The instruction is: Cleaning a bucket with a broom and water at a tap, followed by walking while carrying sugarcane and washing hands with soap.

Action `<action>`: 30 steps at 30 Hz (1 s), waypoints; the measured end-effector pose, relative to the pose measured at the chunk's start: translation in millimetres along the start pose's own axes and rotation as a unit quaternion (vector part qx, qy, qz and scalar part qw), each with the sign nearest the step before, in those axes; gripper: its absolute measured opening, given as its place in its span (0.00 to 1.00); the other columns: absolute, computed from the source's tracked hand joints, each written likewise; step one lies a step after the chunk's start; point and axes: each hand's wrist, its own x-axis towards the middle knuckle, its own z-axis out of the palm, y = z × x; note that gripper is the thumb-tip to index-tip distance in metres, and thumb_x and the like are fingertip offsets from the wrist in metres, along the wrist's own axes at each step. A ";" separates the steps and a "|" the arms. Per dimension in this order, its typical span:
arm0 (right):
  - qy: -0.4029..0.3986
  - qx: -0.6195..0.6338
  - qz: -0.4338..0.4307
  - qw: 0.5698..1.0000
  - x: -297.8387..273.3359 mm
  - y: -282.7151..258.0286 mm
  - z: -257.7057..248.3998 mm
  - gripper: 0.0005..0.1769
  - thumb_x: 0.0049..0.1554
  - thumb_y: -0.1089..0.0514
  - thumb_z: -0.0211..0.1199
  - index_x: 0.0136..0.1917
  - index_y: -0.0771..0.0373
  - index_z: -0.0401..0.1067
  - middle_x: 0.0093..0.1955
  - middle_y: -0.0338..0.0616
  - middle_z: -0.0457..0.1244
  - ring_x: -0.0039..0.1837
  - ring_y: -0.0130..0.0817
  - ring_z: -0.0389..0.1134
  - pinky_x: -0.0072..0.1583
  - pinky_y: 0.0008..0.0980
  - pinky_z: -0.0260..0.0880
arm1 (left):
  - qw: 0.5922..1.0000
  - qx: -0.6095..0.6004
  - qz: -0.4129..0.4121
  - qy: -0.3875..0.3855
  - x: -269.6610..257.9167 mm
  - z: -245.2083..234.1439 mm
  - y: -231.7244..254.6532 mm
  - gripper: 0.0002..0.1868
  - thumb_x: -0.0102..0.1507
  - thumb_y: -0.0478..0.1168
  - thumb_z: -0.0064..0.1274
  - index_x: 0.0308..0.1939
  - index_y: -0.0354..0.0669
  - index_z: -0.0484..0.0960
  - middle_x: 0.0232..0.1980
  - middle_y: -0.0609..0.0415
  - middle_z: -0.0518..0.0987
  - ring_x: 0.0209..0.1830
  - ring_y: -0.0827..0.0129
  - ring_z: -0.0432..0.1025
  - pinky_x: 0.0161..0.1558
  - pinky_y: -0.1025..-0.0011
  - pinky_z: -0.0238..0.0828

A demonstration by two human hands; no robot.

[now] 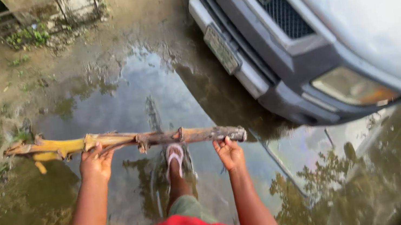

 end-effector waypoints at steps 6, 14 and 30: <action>0.011 -0.020 0.010 1.000 164.5 -55.9 60.2 0.18 0.59 0.64 0.61 0.63 0.59 0.69 0.64 0.44 0.66 0.67 0.43 0.64 0.71 0.55 0.61 | 0.999 -0.006 0.003 0.037 119.5 130.1 -27.5 0.22 0.65 0.32 0.56 0.62 0.49 0.74 0.60 0.53 0.77 0.60 0.54 0.74 0.66 0.47 0.71; 0.015 -0.013 -0.005 1.000 323.1 -104.7 132.1 0.20 0.59 0.63 0.61 0.65 0.59 0.68 0.66 0.44 0.64 0.69 0.45 0.63 0.72 0.55 0.59 | 0.999 0.012 -0.011 0.041 254.7 258.9 -29.0 0.20 0.66 0.34 0.57 0.61 0.48 0.73 0.57 0.55 0.77 0.59 0.57 0.74 0.63 0.48 0.73; -0.007 -0.031 -0.051 0.998 579.8 -44.9 310.1 0.24 0.58 0.64 0.62 0.68 0.58 0.67 0.70 0.44 0.63 0.70 0.44 0.62 0.75 0.55 0.57 | 0.996 -0.025 -0.032 -0.080 609.4 351.0 50.3 0.21 0.66 0.31 0.58 0.62 0.43 0.72 0.54 0.47 0.78 0.52 0.52 0.75 0.57 0.50 0.73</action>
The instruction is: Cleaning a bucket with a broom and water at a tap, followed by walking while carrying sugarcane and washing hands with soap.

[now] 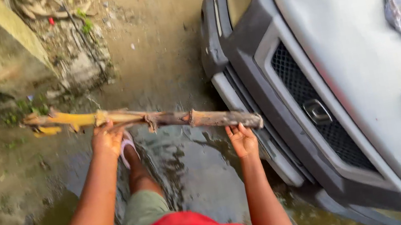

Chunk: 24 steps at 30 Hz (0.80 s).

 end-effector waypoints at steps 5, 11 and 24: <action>0.044 0.004 -0.046 0.998 164.7 62.4 80.0 0.25 0.56 0.65 0.62 0.67 0.57 0.67 0.69 0.43 0.63 0.70 0.43 0.63 0.74 0.56 0.57 | 0.997 0.064 -0.036 0.010 195.4 121.6 82.4 0.20 0.67 0.35 0.53 0.63 0.48 0.72 0.55 0.53 0.78 0.51 0.57 0.75 0.51 0.53 0.72; 0.034 0.015 -0.053 0.998 359.0 137.2 149.4 0.22 0.56 0.63 0.63 0.64 0.56 0.70 0.66 0.42 0.66 0.68 0.43 0.64 0.71 0.55 0.59 | 0.997 0.071 -0.022 0.019 354.8 230.0 177.2 0.22 0.65 0.32 0.52 0.64 0.47 0.73 0.60 0.50 0.77 0.61 0.56 0.75 0.61 0.56 0.73; 0.060 0.041 -0.031 0.997 432.1 97.4 241.0 0.17 0.58 0.64 0.61 0.61 0.60 0.71 0.64 0.47 0.66 0.67 0.46 0.65 0.71 0.54 0.61 | 0.989 0.111 -0.050 0.088 457.7 308.3 211.4 0.19 0.66 0.34 0.54 0.60 0.45 0.72 0.55 0.50 0.76 0.53 0.56 0.76 0.58 0.51 0.77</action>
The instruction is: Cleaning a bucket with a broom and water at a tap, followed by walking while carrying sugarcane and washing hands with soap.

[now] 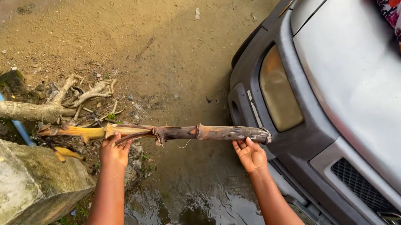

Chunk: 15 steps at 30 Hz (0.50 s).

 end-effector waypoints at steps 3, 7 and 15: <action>-0.003 -0.005 -0.024 1.000 19.4 -26.1 28.1 0.16 0.58 0.65 0.61 0.60 0.59 0.70 0.64 0.47 0.66 0.66 0.46 0.66 0.71 0.55 0.61 | 1.000 -0.003 -0.010 0.001 12.4 35.7 -6.5 0.17 0.68 0.35 0.54 0.60 0.40 0.71 0.54 0.48 0.75 0.54 0.55 0.75 0.59 0.51 0.78; -0.011 -0.011 -0.020 1.000 79.0 -45.4 64.0 0.19 0.57 0.66 0.61 0.60 0.53 0.71 0.61 0.42 0.66 0.62 0.42 0.67 0.69 0.54 0.63 | 0.997 -0.077 0.007 0.028 31.9 64.8 -10.1 0.18 0.66 0.36 0.53 0.60 0.47 0.73 0.53 0.47 0.76 0.51 0.57 0.75 0.57 0.49 0.77; -0.084 -0.026 0.100 0.991 264.7 -57.6 100.8 0.19 0.60 0.65 0.61 0.64 0.56 0.68 0.62 0.43 0.66 0.63 0.43 0.65 0.70 0.54 0.63 | 0.986 -0.107 0.085 0.093 89.5 85.2 -22.1 0.14 0.69 0.35 0.56 0.58 0.43 0.74 0.59 0.45 0.76 0.60 0.50 0.74 0.66 0.41 0.68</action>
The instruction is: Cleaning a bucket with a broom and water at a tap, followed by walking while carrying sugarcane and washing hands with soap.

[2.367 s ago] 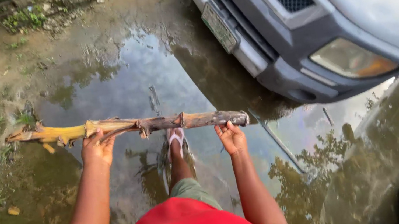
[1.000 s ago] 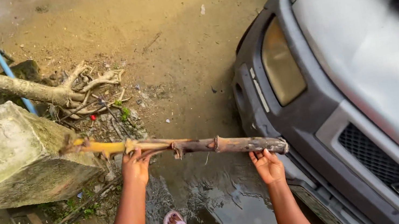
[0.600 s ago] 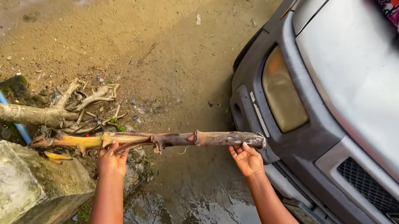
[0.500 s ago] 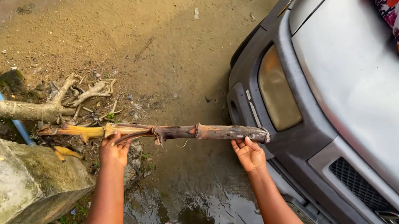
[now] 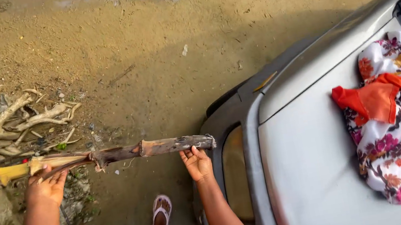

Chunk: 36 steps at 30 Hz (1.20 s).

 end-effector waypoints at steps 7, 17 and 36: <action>0.005 -0.013 -0.009 1.000 114.5 -36.7 -16.2 0.18 0.61 0.64 0.59 0.64 0.56 0.68 0.61 0.42 0.66 0.64 0.42 0.65 0.68 0.53 0.62 | 1.000 -0.026 0.014 0.001 48.6 59.2 -67.5 0.15 0.69 0.35 0.57 0.59 0.45 0.75 0.62 0.48 0.76 0.63 0.50 0.73 0.68 0.41 0.69; 0.041 0.018 0.004 0.999 186.9 -34.2 -37.6 0.16 0.61 0.63 0.59 0.62 0.59 0.68 0.62 0.44 0.66 0.65 0.44 0.65 0.70 0.55 0.61 | 0.997 -0.026 0.020 0.076 62.9 92.5 -87.2 0.17 0.68 0.34 0.56 0.61 0.45 0.75 0.60 0.49 0.77 0.62 0.54 0.75 0.65 0.45 0.68; 0.012 -0.003 0.045 0.999 272.7 -72.0 111.6 0.12 0.60 0.67 0.57 0.57 0.60 0.67 0.61 0.47 0.65 0.65 0.47 0.64 0.72 0.60 0.60 | 0.995 -0.093 0.024 0.031 109.8 170.0 -17.2 0.13 0.68 0.35 0.57 0.54 0.36 0.75 0.50 0.45 0.79 0.53 0.52 0.77 0.65 0.45 0.75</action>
